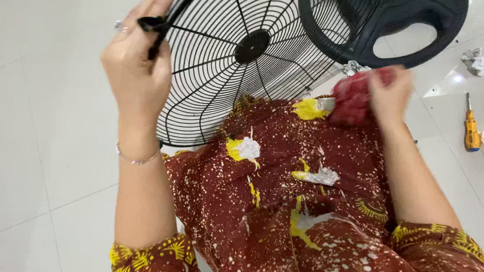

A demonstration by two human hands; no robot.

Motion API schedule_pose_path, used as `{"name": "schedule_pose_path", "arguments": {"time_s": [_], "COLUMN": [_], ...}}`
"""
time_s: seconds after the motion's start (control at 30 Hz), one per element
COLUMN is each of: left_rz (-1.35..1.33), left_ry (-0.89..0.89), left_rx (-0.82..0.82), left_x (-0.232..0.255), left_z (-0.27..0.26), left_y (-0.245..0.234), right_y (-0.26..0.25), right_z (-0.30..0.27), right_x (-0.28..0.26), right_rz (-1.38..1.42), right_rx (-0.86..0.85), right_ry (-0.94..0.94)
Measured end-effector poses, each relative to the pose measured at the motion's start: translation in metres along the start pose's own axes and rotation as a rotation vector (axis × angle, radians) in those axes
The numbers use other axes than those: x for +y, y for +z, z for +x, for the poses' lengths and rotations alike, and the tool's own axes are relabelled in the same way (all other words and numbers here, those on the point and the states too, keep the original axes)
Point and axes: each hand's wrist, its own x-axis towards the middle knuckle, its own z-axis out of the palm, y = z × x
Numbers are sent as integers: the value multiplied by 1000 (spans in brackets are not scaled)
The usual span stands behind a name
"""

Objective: The person wipes the base of a standing fan with a red cloth, then cleans the front wire grille using a white tissue and the red cloth. The person handles the fan base and grille while seated on the floor.

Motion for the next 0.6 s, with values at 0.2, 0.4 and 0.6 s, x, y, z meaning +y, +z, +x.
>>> {"name": "schedule_pose_path", "arguments": {"time_s": [0.2,0.4,0.6], "left_rz": [-18,-55,-92], "left_ry": [-31,-108,-139], "left_rx": [-27,-17,-74], "left_x": [-10,-26,-41], "left_z": [-11,-18,-18], "left_y": [12,3,-6], "right_y": [-45,-53,-4], "right_z": [25,41,64], "right_x": [-3,-58,-91], "right_rz": [248,672,958], "right_rx": [132,-47,-137], "right_ry": [111,619,32]}}
